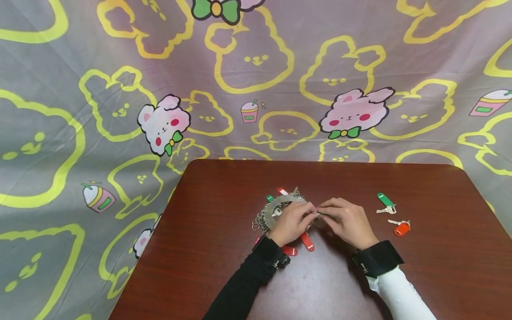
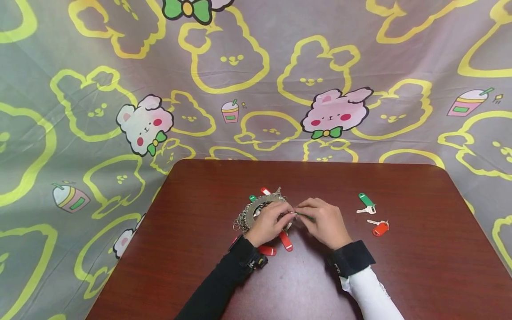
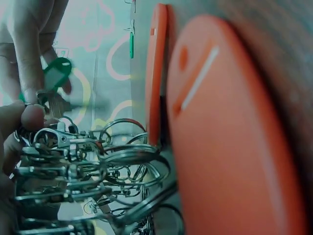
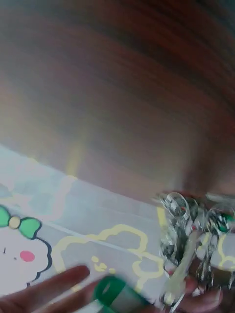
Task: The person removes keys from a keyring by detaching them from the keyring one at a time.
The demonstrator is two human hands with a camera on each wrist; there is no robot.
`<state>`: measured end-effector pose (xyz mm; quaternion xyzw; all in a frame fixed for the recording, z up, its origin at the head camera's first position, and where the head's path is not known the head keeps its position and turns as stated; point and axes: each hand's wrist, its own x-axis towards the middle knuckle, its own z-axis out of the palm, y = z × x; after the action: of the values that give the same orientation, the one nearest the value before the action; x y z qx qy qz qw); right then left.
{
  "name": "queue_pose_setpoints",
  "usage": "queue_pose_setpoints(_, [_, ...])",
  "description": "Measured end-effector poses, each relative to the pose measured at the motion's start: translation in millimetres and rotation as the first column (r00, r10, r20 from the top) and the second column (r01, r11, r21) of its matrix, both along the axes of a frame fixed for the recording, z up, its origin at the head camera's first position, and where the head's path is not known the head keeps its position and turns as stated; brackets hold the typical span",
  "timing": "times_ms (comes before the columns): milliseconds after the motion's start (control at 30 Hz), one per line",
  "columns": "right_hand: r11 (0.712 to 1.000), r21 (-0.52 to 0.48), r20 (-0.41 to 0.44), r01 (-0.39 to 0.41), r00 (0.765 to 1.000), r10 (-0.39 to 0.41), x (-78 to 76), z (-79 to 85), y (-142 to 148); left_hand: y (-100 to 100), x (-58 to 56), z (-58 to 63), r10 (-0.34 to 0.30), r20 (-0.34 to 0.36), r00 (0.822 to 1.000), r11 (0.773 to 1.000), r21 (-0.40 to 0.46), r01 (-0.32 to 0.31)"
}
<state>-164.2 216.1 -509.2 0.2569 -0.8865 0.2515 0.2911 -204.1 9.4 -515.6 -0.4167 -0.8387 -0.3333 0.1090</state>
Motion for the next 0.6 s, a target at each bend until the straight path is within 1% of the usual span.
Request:
queue_pose_setpoints(67, [1.000, 0.003, -0.055, -0.015, 0.998, 0.015, -0.5, 0.3, -0.6, -0.4, 0.3, 0.5, -0.007, 0.023, 1.000, 1.000, 0.016, 0.007])
queue_pose_setpoints(167, [0.999, 0.001, -0.094, -0.032, 0.995, 0.032, -0.8, 1.5, -1.3, -1.7, 0.3, 0.3, -0.024, 0.064, 0.998, 0.999, 0.036, 0.022])
queue_pose_setpoints(233, [0.999, 0.003, -0.082, -0.037, 0.996, 0.037, -0.6, 1.3, -1.2, -3.0, 0.1, -0.4, -0.037, 0.098, 0.994, 0.998, 0.044, 0.033])
queue_pose_setpoints(433, [0.999, 0.039, 0.022, -0.025, 0.999, 0.024, -0.3, -2.3, -2.0, -7.2, -1.7, 0.1, -0.076, 0.208, 0.975, 0.997, 0.046, 0.068])
queue_pose_setpoints(533, [0.999, 0.000, 0.016, -0.049, 0.999, 0.049, -1.0, -3.7, -3.8, -7.9, -3.6, 0.8, -0.095, 0.248, 0.964, 0.995, 0.054, 0.084])
queue_pose_setpoints(600, [0.996, -0.054, 0.003, -0.073, 0.997, 0.073, -1.3, -4.7, -5.5, -8.2, -4.8, 0.8, -0.113, 0.269, 0.956, 0.993, 0.061, 0.100])
